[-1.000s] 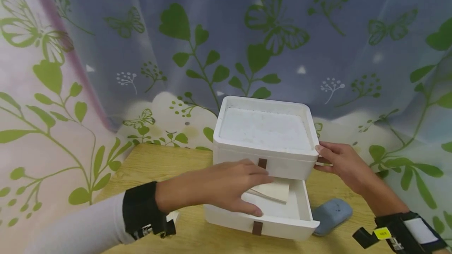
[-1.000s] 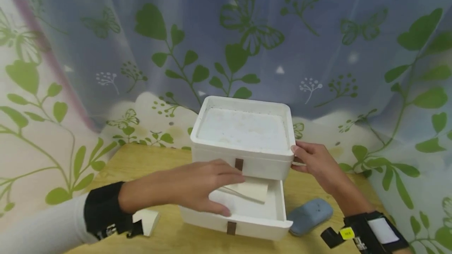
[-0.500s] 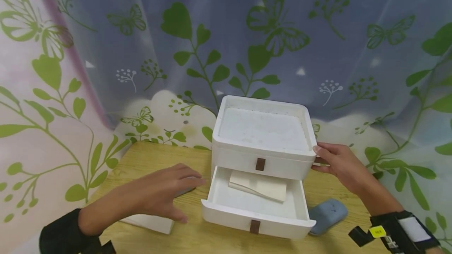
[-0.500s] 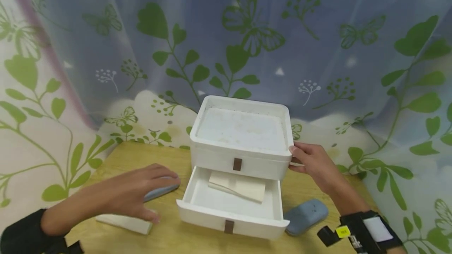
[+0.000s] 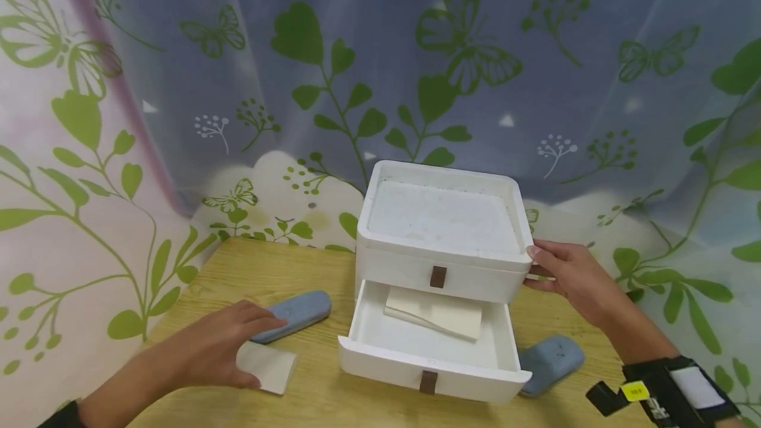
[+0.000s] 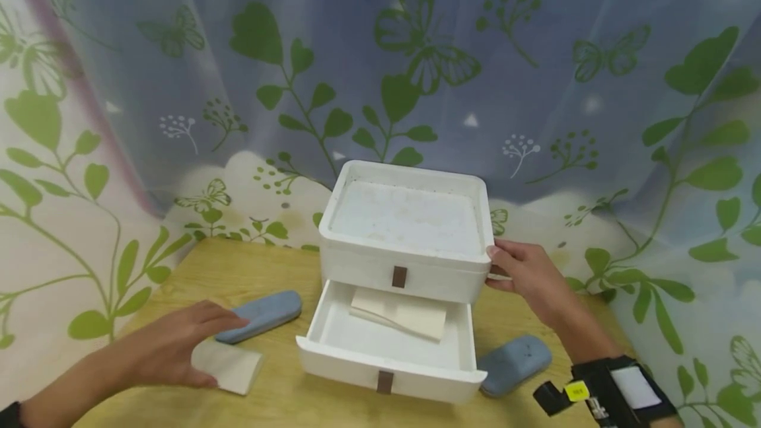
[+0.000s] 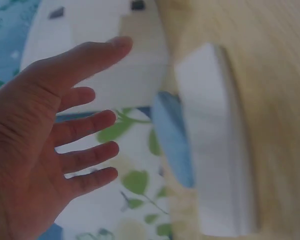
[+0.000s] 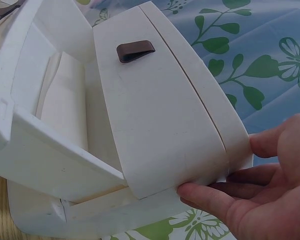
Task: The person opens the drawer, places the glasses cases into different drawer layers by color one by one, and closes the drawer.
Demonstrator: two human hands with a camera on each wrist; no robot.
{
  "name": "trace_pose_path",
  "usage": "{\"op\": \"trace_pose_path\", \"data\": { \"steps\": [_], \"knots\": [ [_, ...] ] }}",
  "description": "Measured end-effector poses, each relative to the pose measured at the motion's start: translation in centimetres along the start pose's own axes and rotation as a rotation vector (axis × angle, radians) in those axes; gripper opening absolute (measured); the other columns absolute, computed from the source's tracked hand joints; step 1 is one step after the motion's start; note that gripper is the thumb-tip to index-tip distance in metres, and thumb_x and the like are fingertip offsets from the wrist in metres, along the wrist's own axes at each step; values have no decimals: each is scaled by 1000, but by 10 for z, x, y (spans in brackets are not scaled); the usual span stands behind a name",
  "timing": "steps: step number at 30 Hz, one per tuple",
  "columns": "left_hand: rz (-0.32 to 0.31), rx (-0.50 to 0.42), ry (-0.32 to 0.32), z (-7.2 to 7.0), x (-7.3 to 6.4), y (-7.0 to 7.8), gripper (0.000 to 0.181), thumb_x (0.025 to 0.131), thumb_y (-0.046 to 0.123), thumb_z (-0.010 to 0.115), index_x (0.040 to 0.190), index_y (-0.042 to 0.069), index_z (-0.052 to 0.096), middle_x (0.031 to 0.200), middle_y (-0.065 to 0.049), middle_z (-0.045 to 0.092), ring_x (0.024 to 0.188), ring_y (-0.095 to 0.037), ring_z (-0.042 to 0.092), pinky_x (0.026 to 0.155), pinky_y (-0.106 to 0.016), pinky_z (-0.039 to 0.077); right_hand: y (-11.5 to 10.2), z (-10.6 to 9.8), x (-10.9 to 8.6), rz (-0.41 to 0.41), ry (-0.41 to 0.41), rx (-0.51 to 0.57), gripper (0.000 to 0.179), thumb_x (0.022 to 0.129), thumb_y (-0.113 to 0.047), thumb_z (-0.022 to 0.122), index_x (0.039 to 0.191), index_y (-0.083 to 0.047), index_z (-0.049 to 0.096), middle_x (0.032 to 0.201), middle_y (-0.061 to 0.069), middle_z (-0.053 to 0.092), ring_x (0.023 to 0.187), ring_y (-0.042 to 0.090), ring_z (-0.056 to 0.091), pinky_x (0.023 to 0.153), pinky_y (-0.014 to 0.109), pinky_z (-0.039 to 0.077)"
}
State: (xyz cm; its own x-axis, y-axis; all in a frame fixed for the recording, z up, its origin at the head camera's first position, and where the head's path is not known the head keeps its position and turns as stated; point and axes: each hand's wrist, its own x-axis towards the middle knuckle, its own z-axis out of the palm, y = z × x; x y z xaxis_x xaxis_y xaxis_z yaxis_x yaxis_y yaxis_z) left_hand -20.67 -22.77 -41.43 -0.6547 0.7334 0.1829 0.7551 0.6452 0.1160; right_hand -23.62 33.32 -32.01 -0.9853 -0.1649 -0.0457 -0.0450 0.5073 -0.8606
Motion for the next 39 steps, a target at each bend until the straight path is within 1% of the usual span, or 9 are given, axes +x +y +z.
{"op": "trace_pose_path", "data": {
  "steps": [3, 7, 13, 18, 21, 24, 29, 34, 39],
  "knots": [
    [-53, -37, -71, 14, -6, -11, 82, 74, 57, 88, 142, 19, 62, 131, -2, 67, 116, -29, 63, 88, -48, 59, 0, 1, -1, 11, -1, 5, 67, 112, -37, 45, 159, 8, 28, 159, 33, 40, 134, 38, 61, 98, 38, 60],
    [-115, -72, -152, 31, -13, -21, 80, 74, 56, 88, 140, 18, 64, 130, -5, 65, 116, -32, 63, 89, -47, 59, 1, 4, -3, 23, 6, -3, 68, 112, -37, 44, 160, 8, 28, 160, 33, 39, 137, 44, 57, 97, 38, 60],
    [-121, -48, -162, 50, -21, -32, 77, 72, 53, 88, 137, 17, 66, 124, -4, 67, 109, -27, 64, 87, -41, 59, 0, 4, -2, -9, 3, -13, 66, 112, -36, 44, 160, 8, 28, 159, 33, 40, 137, 46, 56, 97, 38, 61],
    [-140, -40, -186, 60, -24, -39, 71, 70, 40, 88, 134, 18, 67, 120, -3, 69, 104, -25, 63, 83, -37, 57, -1, 4, 0, 3, 0, -17, 67, 112, -37, 44, 160, 7, 27, 160, 33, 39, 139, 48, 53, 98, 40, 60],
    [-126, -23, -159, 63, -25, -41, 69, 66, 34, 88, 131, 18, 69, 117, 0, 70, 102, -23, 64, 81, -35, 57, -1, 5, 1, 16, -3, 0, 67, 112, -37, 44, 161, 7, 26, 161, 33, 37, 140, 48, 53, 99, 40, 59],
    [-112, -17, -130, 64, -25, -42, 67, 64, 33, 90, 127, 20, 71, 114, 2, 70, 100, -19, 64, 79, -34, 57, -1, 5, -1, 14, 2, -2, 68, 112, -38, 44, 161, 6, 26, 161, 33, 37, 139, 48, 54, 98, 39, 60],
    [-75, 14, -84, 65, -24, -44, 62, 62, 40, 92, 119, 20, 74, 106, 5, 71, 93, -11, 64, 75, -29, 56, -2, 5, -3, 2, 9, -18, 70, 112, -40, 45, 161, 6, 26, 161, 32, 38, 138, 49, 53, 97, 37, 60],
    [-26, 50, -28, 67, -22, -42, 61, 64, 46, 90, 115, 18, 74, 100, 7, 68, 87, -4, 60, 69, -23, 52, -3, 2, -4, -4, 9, -20, 70, 111, -41, 45, 161, 6, 26, 161, 32, 38, 139, 50, 53, 97, 37, 60],
    [-16, 76, -15, 63, -20, -39, 60, 67, 48, 88, 116, 17, 73, 99, 7, 64, 83, -2, 55, 65, -21, 49, -2, 2, -2, -4, 4, -26, 68, 112, -38, 43, 161, 7, 26, 161, 33, 37, 138, 49, 53, 97, 37, 60]
  ]
}}
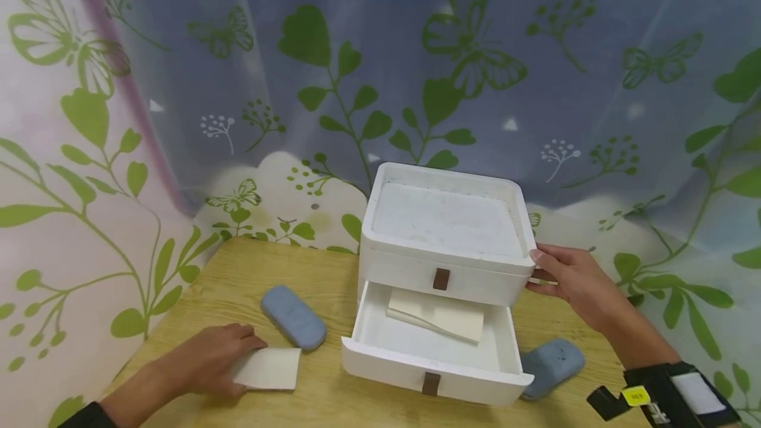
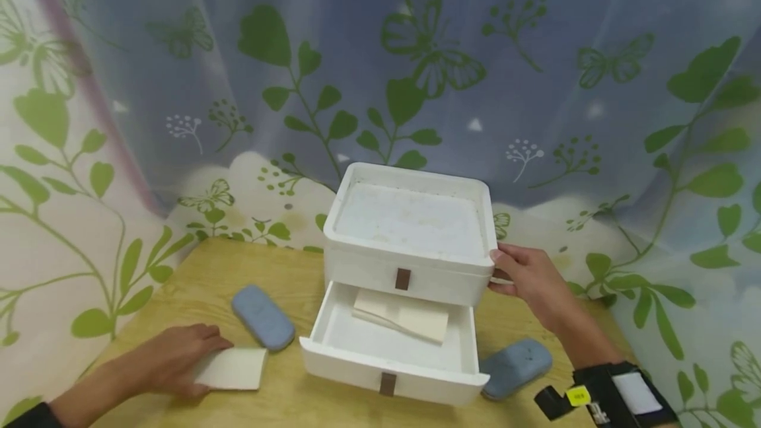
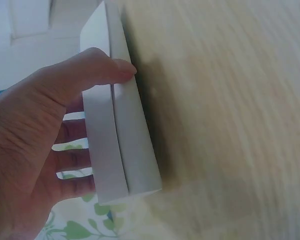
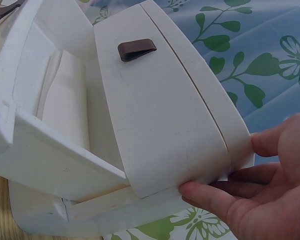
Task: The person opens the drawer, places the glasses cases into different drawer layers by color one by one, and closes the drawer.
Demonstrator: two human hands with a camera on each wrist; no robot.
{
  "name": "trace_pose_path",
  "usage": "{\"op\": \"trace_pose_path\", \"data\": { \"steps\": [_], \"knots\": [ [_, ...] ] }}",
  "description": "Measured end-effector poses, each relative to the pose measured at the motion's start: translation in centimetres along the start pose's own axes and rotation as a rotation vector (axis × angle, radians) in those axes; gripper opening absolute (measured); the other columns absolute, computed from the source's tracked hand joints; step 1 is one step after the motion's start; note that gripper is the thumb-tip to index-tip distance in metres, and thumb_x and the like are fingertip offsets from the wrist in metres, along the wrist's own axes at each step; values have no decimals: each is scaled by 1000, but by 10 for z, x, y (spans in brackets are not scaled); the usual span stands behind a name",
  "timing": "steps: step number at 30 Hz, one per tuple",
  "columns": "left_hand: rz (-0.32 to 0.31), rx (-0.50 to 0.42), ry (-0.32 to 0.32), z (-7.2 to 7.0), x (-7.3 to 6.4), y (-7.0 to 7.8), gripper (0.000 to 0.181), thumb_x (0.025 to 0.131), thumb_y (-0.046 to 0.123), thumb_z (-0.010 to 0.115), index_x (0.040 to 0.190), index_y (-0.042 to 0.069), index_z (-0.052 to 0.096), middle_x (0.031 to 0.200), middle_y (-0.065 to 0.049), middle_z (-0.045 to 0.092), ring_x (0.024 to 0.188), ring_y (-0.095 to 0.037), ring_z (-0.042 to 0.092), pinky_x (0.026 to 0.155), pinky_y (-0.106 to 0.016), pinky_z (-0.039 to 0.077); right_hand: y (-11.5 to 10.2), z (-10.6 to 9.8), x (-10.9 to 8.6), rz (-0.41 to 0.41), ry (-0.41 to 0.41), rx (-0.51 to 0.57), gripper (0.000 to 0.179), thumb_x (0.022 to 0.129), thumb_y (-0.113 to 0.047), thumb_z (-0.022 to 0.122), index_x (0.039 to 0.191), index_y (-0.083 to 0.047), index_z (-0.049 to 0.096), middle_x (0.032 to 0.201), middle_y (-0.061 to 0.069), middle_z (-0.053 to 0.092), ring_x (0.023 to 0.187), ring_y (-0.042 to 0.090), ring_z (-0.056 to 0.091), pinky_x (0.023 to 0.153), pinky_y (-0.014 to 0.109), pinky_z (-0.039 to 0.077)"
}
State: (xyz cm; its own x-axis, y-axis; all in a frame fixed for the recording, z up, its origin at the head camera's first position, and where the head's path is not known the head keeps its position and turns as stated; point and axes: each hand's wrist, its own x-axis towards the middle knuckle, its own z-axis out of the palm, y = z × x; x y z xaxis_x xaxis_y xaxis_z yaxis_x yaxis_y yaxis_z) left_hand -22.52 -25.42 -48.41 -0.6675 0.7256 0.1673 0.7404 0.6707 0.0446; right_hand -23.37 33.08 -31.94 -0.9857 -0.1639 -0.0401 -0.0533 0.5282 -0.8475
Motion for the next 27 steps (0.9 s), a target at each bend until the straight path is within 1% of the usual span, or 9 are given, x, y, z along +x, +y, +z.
{"op": "trace_pose_path", "data": {
  "steps": [2, 7, 11, 15, 18, 22, 24, 27],
  "knots": [
    [1, 26, -1, -6, 2, 1, 60, 68, 49, 87, 116, 16, 73, 99, 6, 65, 82, -3, 56, 65, -22, 49, 0, 0, 0, 4, 3, -3, 68, 112, -38, 43, 161, 7, 26, 161, 33, 36, 139, 49, 53, 97, 37, 60],
    [8, 54, 1, -23, 8, 3, 60, 71, 52, 86, 118, 17, 73, 101, 4, 67, 82, -7, 60, 63, -25, 51, 0, 0, -1, 12, 14, -11, 70, 112, -41, 44, 161, 5, 26, 162, 32, 36, 139, 49, 53, 96, 37, 60],
    [-18, 22, -26, -40, 13, 3, 62, 74, 52, 85, 124, 17, 72, 107, 2, 68, 86, -8, 62, 64, -25, 51, 0, 0, 0, 7, 9, -5, 70, 112, -41, 44, 161, 5, 26, 162, 31, 36, 138, 48, 54, 97, 37, 60],
    [-14, -21, -5, -62, 22, 4, 60, 77, 47, 85, 127, 16, 71, 108, 2, 68, 84, -6, 61, 62, -23, 49, -1, 0, 0, 5, 6, -5, 70, 112, -40, 44, 161, 5, 26, 162, 32, 36, 137, 47, 55, 96, 36, 60],
    [13, -25, 33, -80, 30, 7, 58, 78, 46, 85, 126, 16, 72, 104, 3, 68, 81, -3, 59, 60, -21, 48, 0, -1, 0, 6, 4, -2, 70, 112, -40, 44, 161, 5, 26, 162, 32, 37, 137, 46, 56, 96, 35, 61],
    [57, 19, 81, -104, 45, 14, 58, 79, 49, 83, 126, 17, 72, 103, 3, 69, 79, -4, 59, 60, -21, 48, 1, -1, 0, 0, 6, 1, 70, 112, -40, 45, 161, 6, 26, 162, 33, 36, 137, 46, 57, 95, 35, 61],
    [80, 37, 98, -114, 53, 19, 58, 79, 51, 83, 126, 16, 73, 102, 2, 69, 78, -4, 59, 59, -20, 47, 1, -1, 0, 0, 9, -4, 71, 111, -41, 45, 161, 6, 26, 162, 32, 36, 137, 46, 57, 95, 35, 61],
    [100, 47, 100, -124, 64, 27, 58, 79, 49, 82, 126, 17, 73, 102, 3, 69, 78, -3, 58, 60, -18, 45, 2, -1, 0, 1, 12, -8, 71, 111, -41, 45, 161, 6, 26, 162, 32, 36, 137, 47, 56, 95, 36, 61]
  ]
}}
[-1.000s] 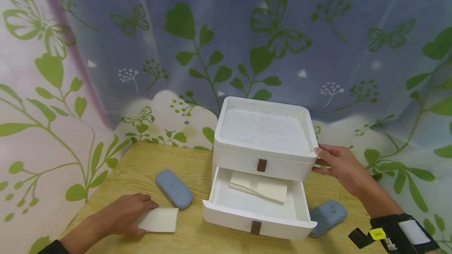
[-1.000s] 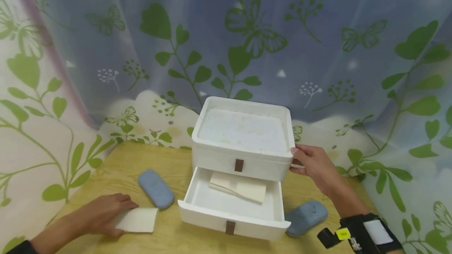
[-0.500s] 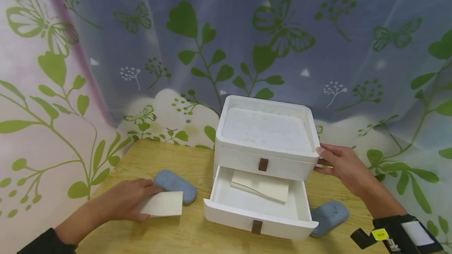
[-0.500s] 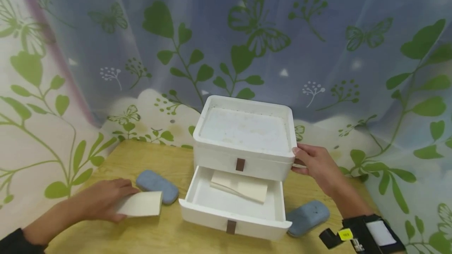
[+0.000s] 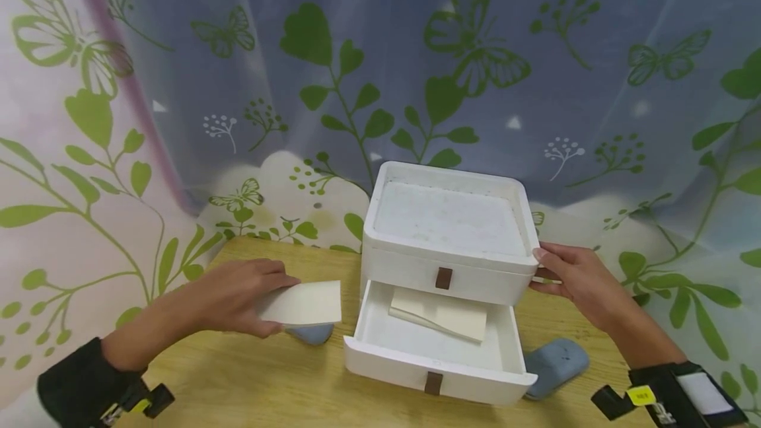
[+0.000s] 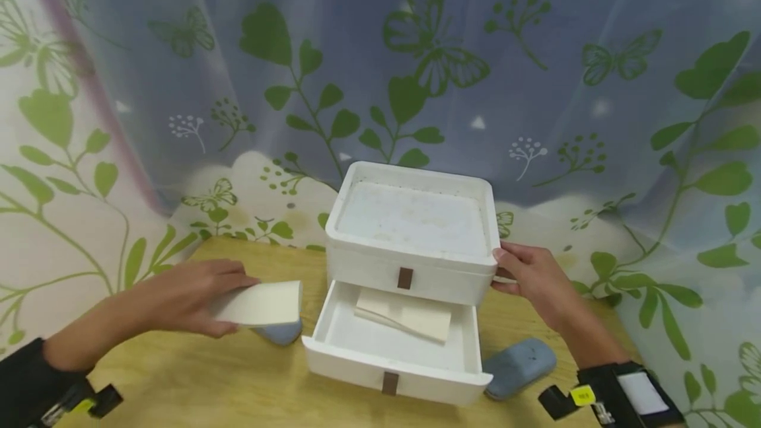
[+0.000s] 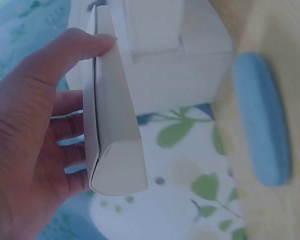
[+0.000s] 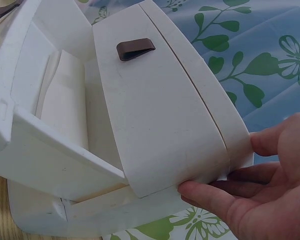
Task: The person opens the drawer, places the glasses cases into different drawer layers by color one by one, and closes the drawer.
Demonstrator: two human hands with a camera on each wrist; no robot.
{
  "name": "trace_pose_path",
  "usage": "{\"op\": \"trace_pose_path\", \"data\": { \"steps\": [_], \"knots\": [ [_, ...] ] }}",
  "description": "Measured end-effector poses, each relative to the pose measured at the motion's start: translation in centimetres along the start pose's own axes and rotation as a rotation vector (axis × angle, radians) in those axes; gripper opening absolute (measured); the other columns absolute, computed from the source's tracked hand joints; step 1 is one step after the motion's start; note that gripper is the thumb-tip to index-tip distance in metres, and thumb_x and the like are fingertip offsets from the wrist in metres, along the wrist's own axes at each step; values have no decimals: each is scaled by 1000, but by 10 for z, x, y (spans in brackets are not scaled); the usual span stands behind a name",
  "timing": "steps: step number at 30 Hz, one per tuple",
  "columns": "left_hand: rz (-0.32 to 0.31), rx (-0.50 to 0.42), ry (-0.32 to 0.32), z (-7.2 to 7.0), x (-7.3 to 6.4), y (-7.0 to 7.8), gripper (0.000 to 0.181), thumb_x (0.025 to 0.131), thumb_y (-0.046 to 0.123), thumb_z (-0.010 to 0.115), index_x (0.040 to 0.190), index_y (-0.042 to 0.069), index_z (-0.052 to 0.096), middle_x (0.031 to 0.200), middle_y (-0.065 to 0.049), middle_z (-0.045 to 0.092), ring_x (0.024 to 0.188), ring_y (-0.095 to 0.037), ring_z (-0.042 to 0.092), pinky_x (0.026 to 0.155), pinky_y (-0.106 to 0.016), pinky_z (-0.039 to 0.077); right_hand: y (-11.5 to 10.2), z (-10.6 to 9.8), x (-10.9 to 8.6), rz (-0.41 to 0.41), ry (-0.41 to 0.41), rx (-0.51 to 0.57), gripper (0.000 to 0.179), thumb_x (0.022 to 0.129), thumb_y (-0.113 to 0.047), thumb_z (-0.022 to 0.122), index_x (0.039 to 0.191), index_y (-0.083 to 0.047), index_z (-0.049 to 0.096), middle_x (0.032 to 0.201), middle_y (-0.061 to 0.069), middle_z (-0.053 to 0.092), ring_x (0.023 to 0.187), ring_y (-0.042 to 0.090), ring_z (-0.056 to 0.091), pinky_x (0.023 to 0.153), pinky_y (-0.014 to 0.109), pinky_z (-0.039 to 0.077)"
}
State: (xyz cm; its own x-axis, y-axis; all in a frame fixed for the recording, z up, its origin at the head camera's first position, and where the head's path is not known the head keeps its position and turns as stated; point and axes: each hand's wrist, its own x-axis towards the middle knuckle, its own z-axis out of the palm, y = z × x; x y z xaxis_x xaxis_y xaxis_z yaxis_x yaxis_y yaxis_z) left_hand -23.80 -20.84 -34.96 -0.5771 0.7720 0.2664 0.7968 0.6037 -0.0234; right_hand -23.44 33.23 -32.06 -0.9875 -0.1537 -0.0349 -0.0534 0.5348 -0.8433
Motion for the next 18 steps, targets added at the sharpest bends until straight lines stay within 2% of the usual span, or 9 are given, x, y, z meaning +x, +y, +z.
{"op": "trace_pose_path", "data": {
  "steps": [4, 9, 15, 18],
  "knots": [
    [26, 3, -10, -9, 18, 10, 57, 78, 50, 81, 126, 18, 73, 102, 4, 69, 78, -3, 57, 60, -17, 44, 1, 0, 0, 3, -3, 4, 70, 112, -40, 44, 161, 7, 25, 161, 33, 36, 136, 46, 58, 95, 36, 61],
    [65, -12, -36, -17, 40, 22, 57, 80, 53, 78, 126, 19, 73, 104, 4, 70, 79, -4, 57, 61, -18, 44, 2, -1, 1, 6, -4, 17, 69, 112, -38, 44, 161, 7, 25, 161, 33, 36, 133, 37, 62, 95, 36, 61],
    [110, -28, -66, -23, 64, 36, 57, 81, 52, 77, 126, 18, 73, 101, 4, 68, 74, -3, 53, 58, -16, 41, 1, 0, 2, 3, -10, 26, 69, 112, -37, 44, 161, 7, 25, 161, 34, 35, 135, 42, 60, 96, 37, 61],
    [133, -39, -82, -24, 79, 43, 57, 82, 52, 78, 127, 17, 73, 104, 4, 70, 75, -4, 55, 59, -17, 43, 0, 0, 2, 12, -6, 17, 69, 112, -39, 44, 161, 7, 25, 161, 33, 36, 134, 41, 60, 95, 36, 61]
  ]
}}
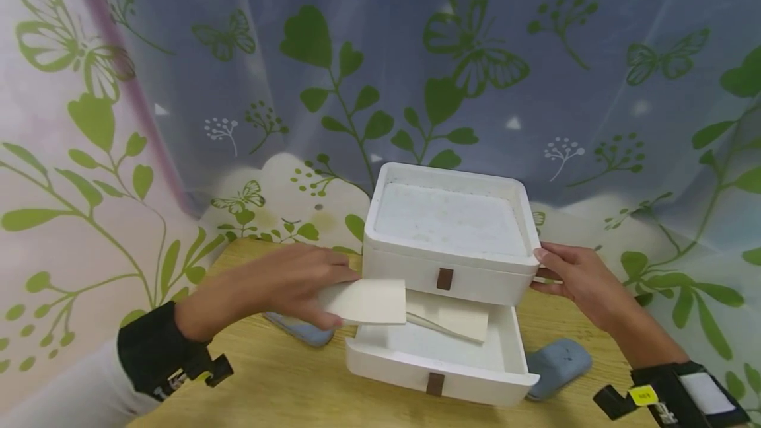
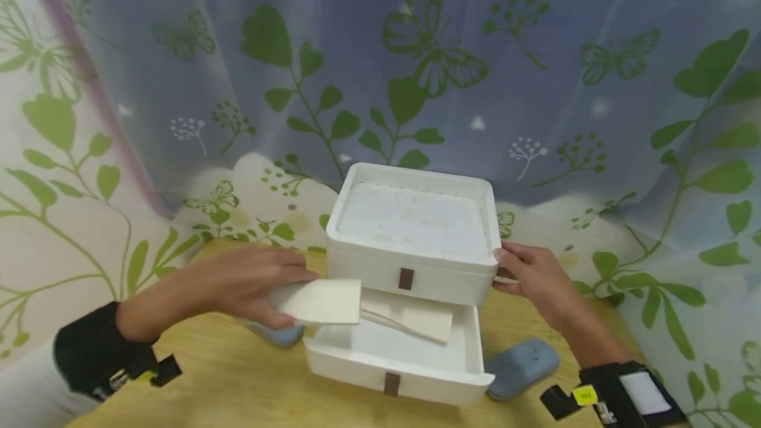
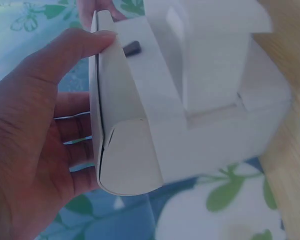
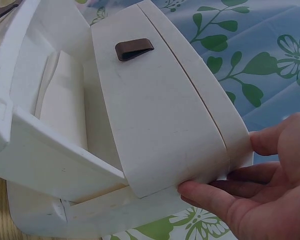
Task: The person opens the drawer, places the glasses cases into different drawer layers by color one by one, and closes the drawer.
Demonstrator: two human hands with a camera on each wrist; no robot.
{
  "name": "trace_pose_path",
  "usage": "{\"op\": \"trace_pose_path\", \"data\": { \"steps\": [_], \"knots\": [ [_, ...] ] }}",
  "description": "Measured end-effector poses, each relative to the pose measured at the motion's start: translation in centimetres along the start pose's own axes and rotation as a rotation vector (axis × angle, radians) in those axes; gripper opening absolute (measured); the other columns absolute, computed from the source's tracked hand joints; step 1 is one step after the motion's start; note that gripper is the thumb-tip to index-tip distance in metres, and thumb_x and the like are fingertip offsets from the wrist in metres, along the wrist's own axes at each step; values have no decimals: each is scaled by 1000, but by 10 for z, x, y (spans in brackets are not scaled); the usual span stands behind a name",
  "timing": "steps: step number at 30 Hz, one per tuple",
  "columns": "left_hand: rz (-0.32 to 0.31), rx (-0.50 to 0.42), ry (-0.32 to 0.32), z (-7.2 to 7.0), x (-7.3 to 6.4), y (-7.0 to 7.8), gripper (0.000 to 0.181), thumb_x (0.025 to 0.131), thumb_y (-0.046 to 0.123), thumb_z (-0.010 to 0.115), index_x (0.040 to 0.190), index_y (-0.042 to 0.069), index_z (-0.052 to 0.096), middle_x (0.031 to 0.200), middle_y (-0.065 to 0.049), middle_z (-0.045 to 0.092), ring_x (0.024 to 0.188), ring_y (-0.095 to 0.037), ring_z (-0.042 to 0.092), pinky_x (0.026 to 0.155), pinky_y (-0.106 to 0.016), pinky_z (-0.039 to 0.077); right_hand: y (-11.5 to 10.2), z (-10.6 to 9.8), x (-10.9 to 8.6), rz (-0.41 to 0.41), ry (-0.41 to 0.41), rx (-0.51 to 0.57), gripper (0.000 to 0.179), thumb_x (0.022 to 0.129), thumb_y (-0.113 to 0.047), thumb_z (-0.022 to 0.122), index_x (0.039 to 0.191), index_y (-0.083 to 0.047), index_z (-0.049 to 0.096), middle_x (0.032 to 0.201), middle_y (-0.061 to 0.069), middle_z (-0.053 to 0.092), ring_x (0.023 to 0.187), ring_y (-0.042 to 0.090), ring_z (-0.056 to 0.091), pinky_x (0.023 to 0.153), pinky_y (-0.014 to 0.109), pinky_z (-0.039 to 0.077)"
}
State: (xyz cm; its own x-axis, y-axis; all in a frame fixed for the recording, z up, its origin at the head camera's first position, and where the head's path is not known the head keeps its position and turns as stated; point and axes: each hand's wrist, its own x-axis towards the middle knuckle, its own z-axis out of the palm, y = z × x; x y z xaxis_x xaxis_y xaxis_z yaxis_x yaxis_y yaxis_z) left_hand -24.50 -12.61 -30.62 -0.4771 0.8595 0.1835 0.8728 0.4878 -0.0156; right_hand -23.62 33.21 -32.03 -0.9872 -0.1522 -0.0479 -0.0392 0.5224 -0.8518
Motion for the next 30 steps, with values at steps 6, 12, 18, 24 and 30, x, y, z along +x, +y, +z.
{"op": "trace_pose_path", "data": {
  "steps": [6, 12, 18, 24, 30],
  "knots": [
    [45, 5, -38, -5, 36, 13, 62, 83, 55, 77, 129, 15, 73, 104, 2, 72, 74, -6, 58, 63, -21, 48, 0, 0, 0, -18, -1, 4, 69, 112, -38, 45, 160, 7, 26, 160, 33, 38, 131, 34, 64, 95, 37, 61],
    [53, -33, -114, -5, 70, 24, 63, 84, 54, 76, 133, 14, 71, 102, 1, 71, 74, -6, 55, 63, -21, 45, 2, 0, 0, -11, 4, -5, 68, 112, -38, 44, 160, 7, 27, 160, 33, 38, 131, 35, 64, 95, 37, 61],
    [85, -109, -206, -2, 103, 35, 45, 84, 47, 80, 114, 15, 74, 89, 6, 67, 72, -6, 54, 64, -20, 44, 2, -1, -1, -8, 6, -6, 68, 112, -38, 44, 160, 7, 27, 160, 34, 39, 132, 37, 63, 96, 38, 61],
    [83, -63, -303, 7, 130, 47, 36, 84, 46, 81, 103, 16, 74, 79, 10, 61, 69, -7, 53, 62, -19, 42, 2, -1, 0, -6, 7, -3, 68, 112, -39, 45, 160, 7, 27, 160, 33, 39, 132, 37, 63, 96, 38, 61],
    [131, 5, -349, 25, 142, 54, 39, 86, 46, 81, 99, 12, 71, 72, 8, 50, 64, -6, 43, 56, -16, 33, 1, -1, 0, 0, 7, -5, 69, 112, -39, 44, 160, 7, 27, 159, 33, 40, 132, 37, 63, 96, 38, 61]
  ]
}}
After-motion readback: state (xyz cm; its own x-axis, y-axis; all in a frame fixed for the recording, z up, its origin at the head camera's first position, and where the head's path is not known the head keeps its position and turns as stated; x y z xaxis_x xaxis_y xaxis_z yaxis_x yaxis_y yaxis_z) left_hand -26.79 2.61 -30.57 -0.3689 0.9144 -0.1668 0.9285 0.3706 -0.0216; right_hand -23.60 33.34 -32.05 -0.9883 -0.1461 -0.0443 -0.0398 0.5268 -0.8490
